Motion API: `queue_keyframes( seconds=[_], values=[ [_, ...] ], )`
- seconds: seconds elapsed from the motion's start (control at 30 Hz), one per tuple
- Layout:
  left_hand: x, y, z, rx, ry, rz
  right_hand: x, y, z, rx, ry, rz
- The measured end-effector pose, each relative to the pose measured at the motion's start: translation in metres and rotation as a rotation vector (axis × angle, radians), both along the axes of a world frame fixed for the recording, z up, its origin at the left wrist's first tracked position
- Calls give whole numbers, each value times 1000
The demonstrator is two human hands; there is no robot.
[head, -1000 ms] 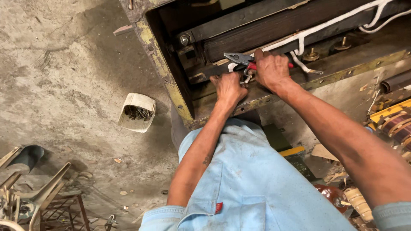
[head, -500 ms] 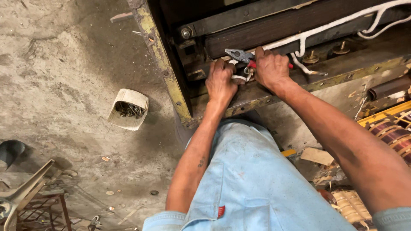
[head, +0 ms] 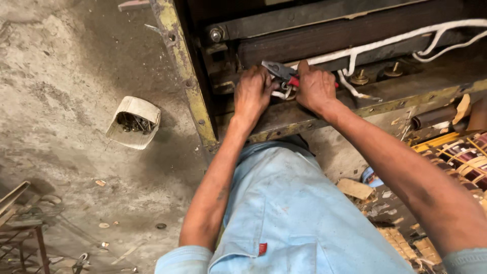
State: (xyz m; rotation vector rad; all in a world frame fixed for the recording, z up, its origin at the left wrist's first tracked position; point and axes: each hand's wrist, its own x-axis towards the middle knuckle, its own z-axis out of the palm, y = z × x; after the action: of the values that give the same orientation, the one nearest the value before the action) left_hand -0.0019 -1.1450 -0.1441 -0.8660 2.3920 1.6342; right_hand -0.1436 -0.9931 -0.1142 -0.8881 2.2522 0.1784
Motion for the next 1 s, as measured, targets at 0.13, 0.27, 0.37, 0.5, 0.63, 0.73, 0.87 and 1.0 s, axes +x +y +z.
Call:
queue_keyframes(
  seconds=[0.13, 0.27, 0.37, 0.5, 0.63, 0.73, 0.87, 1.0],
  values=[
    [6, -8, 23, 157, 114, 10, -15, 16, 12, -115, -153, 32],
    [6, -4, 32, 21, 37, 68, -29, 23, 16, -242, -353, -50],
    [9, -4, 33, -39, -81, 128, -31, 22, 12, -316, -416, -119],
    [7, -8, 32, -65, -136, 96, -30, 16, 7, -172, -461, -116],
    [4, -8, 33, -60, -124, 120, -29, 12, 16, -238, -469, -55],
    [4, -6, 32, -55, -118, 146, -27, 6, 26, -282, -496, -22],
    [0, -3, 25, -113, -134, 165, -26, -2, 31, -53, -461, 37],
    [-10, 5, 12, -172, -155, 172, -30, -2, 27, -106, -462, 47]
  ],
)
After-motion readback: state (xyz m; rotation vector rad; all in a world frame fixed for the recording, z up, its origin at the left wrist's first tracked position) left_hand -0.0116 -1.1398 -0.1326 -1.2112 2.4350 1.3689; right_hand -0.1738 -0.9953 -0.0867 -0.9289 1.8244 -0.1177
